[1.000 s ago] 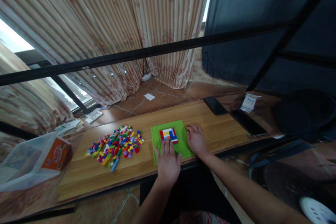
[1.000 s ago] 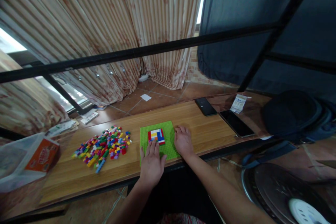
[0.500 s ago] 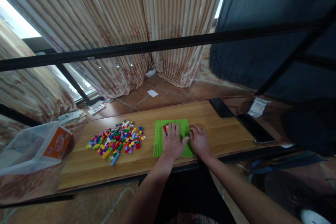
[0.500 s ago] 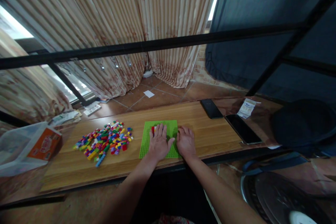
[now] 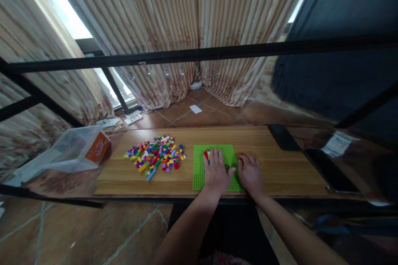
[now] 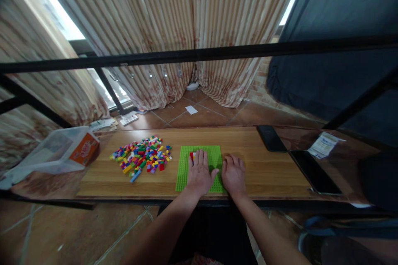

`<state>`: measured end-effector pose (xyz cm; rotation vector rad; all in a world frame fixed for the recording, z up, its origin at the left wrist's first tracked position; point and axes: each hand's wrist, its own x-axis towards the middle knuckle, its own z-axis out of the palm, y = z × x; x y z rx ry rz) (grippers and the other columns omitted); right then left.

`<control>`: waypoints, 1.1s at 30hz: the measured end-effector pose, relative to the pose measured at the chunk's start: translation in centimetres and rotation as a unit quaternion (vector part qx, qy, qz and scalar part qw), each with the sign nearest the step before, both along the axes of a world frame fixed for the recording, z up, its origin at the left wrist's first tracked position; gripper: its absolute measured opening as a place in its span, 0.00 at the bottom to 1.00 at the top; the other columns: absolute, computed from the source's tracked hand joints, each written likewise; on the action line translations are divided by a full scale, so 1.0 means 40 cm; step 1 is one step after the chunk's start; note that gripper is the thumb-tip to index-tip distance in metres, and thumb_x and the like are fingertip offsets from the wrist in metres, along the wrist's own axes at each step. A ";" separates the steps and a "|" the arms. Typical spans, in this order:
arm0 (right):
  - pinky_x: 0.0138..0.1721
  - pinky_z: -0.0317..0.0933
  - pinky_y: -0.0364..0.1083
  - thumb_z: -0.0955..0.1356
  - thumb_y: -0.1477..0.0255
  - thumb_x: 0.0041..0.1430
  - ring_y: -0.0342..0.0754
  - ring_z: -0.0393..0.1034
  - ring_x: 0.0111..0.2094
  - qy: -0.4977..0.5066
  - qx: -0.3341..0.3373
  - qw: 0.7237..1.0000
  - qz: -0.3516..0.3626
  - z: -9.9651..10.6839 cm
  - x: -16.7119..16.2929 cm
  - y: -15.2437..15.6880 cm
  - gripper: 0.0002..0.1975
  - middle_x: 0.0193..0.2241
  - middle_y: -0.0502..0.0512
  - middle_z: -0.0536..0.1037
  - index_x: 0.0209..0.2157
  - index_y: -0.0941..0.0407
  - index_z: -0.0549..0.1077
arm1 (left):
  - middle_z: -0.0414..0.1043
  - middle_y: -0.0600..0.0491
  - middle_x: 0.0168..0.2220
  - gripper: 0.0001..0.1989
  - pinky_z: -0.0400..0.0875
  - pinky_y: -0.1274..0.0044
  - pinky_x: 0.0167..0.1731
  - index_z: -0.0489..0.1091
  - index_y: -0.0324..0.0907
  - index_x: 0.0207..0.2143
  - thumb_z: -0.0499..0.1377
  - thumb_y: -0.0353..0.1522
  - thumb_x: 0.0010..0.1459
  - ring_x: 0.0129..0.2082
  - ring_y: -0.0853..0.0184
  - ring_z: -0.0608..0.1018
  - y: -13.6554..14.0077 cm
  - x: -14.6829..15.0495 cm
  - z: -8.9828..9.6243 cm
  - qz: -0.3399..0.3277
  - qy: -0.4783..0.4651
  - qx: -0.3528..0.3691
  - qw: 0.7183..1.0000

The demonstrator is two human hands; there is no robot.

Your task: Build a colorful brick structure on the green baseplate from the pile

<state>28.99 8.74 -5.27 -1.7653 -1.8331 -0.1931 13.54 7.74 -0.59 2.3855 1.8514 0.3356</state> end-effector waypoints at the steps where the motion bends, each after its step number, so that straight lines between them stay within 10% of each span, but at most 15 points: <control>1: 0.49 0.55 0.55 0.58 0.72 0.63 0.56 0.63 0.47 -0.002 -0.001 1.000 -0.002 -0.001 0.000 0.000 0.15 0.44 0.66 0.74 0.42 0.60 0.72 | 0.46 0.39 0.68 0.40 0.44 0.54 0.64 0.48 0.31 0.66 0.39 0.51 0.61 0.68 0.52 0.47 -0.002 -0.002 0.002 0.001 0.000 -0.003 1.000; 15: 0.47 0.57 0.56 0.58 0.69 0.63 0.57 0.64 0.44 -0.051 0.007 0.999 -0.004 0.001 0.000 0.001 0.16 0.42 0.66 0.74 0.42 0.61 0.72 | 0.49 0.43 0.67 0.34 0.49 0.56 0.64 0.52 0.37 0.65 0.42 0.47 0.63 0.67 0.54 0.52 -0.042 -0.039 0.032 0.025 -0.077 0.003 0.997; 27: 0.48 0.59 0.56 0.59 0.68 0.61 0.58 0.67 0.45 -0.066 0.018 0.997 0.024 -0.023 0.031 0.006 0.16 0.43 0.66 0.75 0.44 0.60 0.71 | 0.69 0.44 0.52 0.17 0.64 0.62 0.56 0.66 0.42 0.51 0.52 0.33 0.60 0.55 0.58 0.70 -0.177 -0.531 0.023 0.274 -0.211 0.170 0.923; 33: 0.48 0.59 0.55 0.59 0.68 0.61 0.58 0.68 0.43 -0.082 0.028 0.996 0.025 -0.030 0.041 0.010 0.16 0.42 0.66 0.75 0.43 0.60 0.72 | 0.69 0.42 0.50 0.18 0.68 0.63 0.53 0.66 0.39 0.51 0.52 0.32 0.58 0.52 0.58 0.72 -0.197 -0.579 -0.006 0.328 -0.205 0.143 0.911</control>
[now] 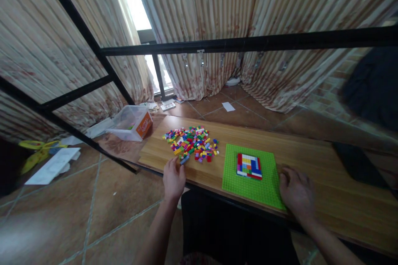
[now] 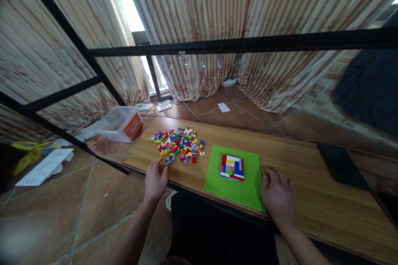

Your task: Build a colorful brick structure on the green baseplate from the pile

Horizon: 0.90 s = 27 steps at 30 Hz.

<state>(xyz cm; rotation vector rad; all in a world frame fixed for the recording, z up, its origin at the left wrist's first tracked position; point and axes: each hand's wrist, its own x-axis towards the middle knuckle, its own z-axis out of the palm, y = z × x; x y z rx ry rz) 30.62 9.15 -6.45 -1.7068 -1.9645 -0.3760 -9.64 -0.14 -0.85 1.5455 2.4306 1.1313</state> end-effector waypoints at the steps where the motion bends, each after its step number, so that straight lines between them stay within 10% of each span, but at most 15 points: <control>1: 0.48 0.59 0.55 0.59 0.67 0.61 0.58 0.68 0.43 -0.001 0.000 1.000 -0.002 0.000 0.000 0.000 0.16 0.42 0.66 0.75 0.43 0.60 0.72 | 0.69 0.42 0.50 0.18 0.68 0.64 0.53 0.66 0.38 0.51 0.53 0.31 0.58 0.52 0.58 0.72 0.005 0.006 -0.001 0.001 -0.003 -0.006 1.000; 19: 0.45 0.59 0.55 0.58 0.67 0.61 0.58 0.69 0.41 -0.027 -0.007 1.000 -0.010 0.011 -0.002 -0.007 0.17 0.41 0.66 0.76 0.43 0.60 0.72 | 0.73 0.46 0.47 0.17 0.72 0.71 0.48 0.67 0.40 0.51 0.51 0.27 0.59 0.47 0.64 0.76 0.105 0.103 -0.016 -0.140 -0.093 0.024 0.985; 27: 0.46 0.59 0.55 0.59 0.69 0.60 0.58 0.68 0.43 -0.028 -0.015 0.999 -0.003 0.023 -0.011 -0.009 0.15 0.42 0.65 0.76 0.43 0.60 0.71 | 0.73 0.47 0.42 0.11 0.70 0.69 0.48 0.74 0.41 0.40 0.53 0.30 0.57 0.45 0.61 0.74 0.228 -0.026 0.069 -0.121 0.059 -0.013 0.991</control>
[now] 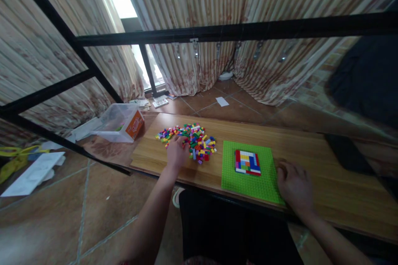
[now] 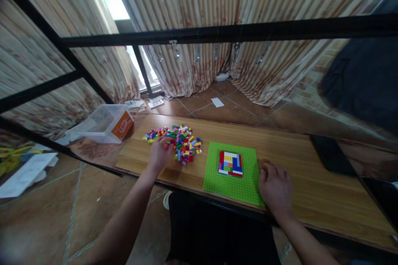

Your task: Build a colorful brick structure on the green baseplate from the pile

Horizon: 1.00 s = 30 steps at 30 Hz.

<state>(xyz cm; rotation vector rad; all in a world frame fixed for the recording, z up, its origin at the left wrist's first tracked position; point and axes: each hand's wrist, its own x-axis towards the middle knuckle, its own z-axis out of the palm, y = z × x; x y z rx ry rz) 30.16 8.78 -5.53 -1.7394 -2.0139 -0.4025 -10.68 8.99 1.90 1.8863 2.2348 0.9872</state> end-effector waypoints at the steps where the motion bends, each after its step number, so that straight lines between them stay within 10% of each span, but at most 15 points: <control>1: 0.46 0.59 0.55 0.60 0.69 0.60 0.58 0.68 0.43 0.001 0.001 1.000 -0.004 0.000 -0.001 0.000 0.15 0.42 0.65 0.76 0.43 0.60 0.71 | 0.73 0.47 0.42 0.10 0.69 0.68 0.49 0.74 0.42 0.37 0.54 0.29 0.56 0.45 0.61 0.74 0.012 -0.009 0.009 -0.012 0.031 -0.011 0.999; 10: 0.48 0.58 0.54 0.60 0.71 0.61 0.57 0.66 0.46 0.021 -0.024 0.999 -0.023 0.017 -0.017 -0.006 0.14 0.43 0.66 0.75 0.43 0.61 0.71 | 0.71 0.45 0.47 0.09 0.66 0.63 0.48 0.75 0.42 0.35 0.56 0.31 0.54 0.46 0.54 0.70 0.016 0.054 0.020 -0.030 0.184 -0.067 0.980; 30: 0.47 0.58 0.56 0.61 0.71 0.61 0.58 0.63 0.48 0.090 -0.023 0.995 -0.033 0.028 -0.036 -0.008 0.13 0.47 0.65 0.74 0.44 0.59 0.72 | 0.66 0.45 0.57 0.15 0.63 0.59 0.52 0.75 0.41 0.43 0.55 0.35 0.55 0.55 0.49 0.67 0.042 0.061 0.027 0.002 0.181 -0.162 0.970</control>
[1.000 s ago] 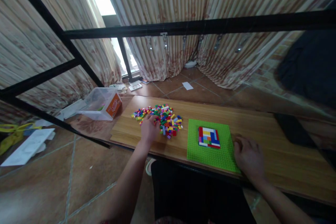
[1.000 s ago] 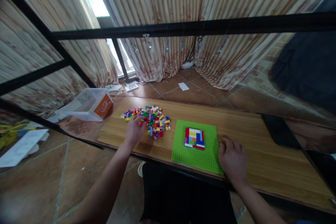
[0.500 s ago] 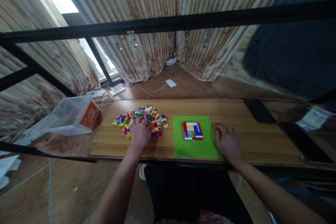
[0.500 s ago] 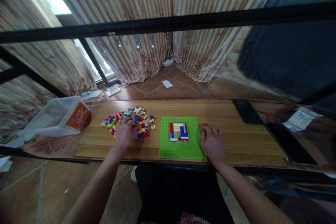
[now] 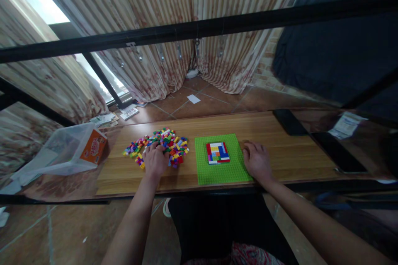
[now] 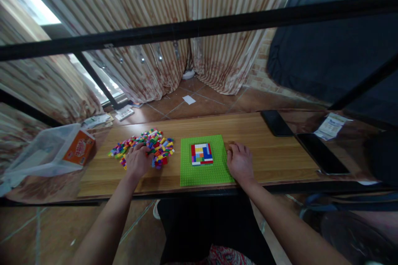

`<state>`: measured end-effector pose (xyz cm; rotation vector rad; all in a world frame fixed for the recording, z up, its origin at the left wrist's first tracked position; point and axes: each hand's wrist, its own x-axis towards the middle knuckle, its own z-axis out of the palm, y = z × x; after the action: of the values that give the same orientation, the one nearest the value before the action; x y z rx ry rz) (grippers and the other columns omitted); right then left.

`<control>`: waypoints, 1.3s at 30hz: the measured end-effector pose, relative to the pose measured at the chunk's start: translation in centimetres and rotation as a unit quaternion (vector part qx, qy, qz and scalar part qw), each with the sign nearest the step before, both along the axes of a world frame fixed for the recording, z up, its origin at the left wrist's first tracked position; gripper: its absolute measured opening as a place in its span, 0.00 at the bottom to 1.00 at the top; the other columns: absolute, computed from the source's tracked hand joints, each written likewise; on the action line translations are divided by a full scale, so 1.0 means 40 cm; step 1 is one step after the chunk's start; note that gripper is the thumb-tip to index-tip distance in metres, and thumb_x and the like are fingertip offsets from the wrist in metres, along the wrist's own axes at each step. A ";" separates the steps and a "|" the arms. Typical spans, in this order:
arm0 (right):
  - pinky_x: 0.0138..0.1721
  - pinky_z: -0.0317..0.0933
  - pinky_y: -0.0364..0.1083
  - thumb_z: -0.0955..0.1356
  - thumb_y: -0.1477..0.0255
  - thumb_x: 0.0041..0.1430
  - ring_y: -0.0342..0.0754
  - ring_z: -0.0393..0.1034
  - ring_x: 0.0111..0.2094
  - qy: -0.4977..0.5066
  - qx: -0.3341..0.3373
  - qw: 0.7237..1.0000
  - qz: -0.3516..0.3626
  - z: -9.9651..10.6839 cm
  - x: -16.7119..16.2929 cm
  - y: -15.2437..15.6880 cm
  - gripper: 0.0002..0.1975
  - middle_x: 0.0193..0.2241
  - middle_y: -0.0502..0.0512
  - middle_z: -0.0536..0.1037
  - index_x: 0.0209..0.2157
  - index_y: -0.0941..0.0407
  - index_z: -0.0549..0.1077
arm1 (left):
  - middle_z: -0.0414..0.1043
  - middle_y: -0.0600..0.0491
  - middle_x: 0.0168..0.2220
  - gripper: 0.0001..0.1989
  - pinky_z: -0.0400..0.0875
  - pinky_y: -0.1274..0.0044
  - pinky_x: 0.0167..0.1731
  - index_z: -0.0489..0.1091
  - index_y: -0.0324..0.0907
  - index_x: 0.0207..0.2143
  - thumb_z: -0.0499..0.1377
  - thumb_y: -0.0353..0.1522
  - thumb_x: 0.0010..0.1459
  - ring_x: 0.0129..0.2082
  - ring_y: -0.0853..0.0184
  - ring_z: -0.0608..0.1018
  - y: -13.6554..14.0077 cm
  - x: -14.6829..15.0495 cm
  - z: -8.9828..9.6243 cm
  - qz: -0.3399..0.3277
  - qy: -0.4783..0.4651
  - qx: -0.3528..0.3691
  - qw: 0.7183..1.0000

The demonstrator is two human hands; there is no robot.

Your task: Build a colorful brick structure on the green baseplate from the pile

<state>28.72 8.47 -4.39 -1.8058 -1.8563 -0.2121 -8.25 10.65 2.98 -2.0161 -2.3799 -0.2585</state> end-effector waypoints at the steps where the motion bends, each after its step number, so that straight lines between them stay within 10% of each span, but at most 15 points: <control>1: 0.47 0.58 0.56 0.61 0.71 0.61 0.58 0.63 0.48 0.002 0.001 1.000 0.001 0.001 -0.001 0.000 0.13 0.46 0.65 0.74 0.44 0.59 0.72 | 0.66 0.46 0.57 0.15 0.63 0.59 0.52 0.75 0.41 0.43 0.56 0.36 0.55 0.55 0.49 0.67 0.001 0.000 0.001 0.003 0.003 -0.002 1.000; 23: 0.48 0.59 0.56 0.61 0.70 0.61 0.58 0.63 0.48 0.008 -0.001 1.000 -0.006 0.001 -0.004 -0.001 0.14 0.46 0.66 0.73 0.44 0.60 0.72 | 0.69 0.44 0.54 0.11 0.64 0.59 0.51 0.74 0.42 0.40 0.56 0.33 0.56 0.53 0.51 0.70 -0.034 0.032 0.053 -0.041 -0.016 0.061 0.997; 32: 0.48 0.58 0.55 0.61 0.72 0.61 0.58 0.62 0.48 0.009 -0.009 1.000 -0.015 0.023 -0.015 -0.006 0.13 0.46 0.65 0.73 0.44 0.60 0.72 | 0.75 0.50 0.41 0.11 0.70 0.74 0.45 0.72 0.43 0.44 0.54 0.28 0.59 0.42 0.65 0.76 -0.034 0.287 0.050 -0.264 -0.164 -0.007 0.950; 39: 0.49 0.57 0.55 0.61 0.72 0.61 0.58 0.61 0.47 0.019 -0.020 0.999 -0.023 0.030 -0.020 -0.007 0.13 0.46 0.64 0.73 0.44 0.59 0.72 | 0.75 0.49 0.41 0.10 0.67 0.72 0.49 0.74 0.41 0.42 0.56 0.28 0.58 0.44 0.64 0.74 0.005 0.353 -0.003 -0.287 -0.170 0.003 0.943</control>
<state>27.91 8.19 -3.17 -1.8685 -1.8055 -0.1563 5.85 10.85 2.87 -2.8158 -1.8486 -0.6655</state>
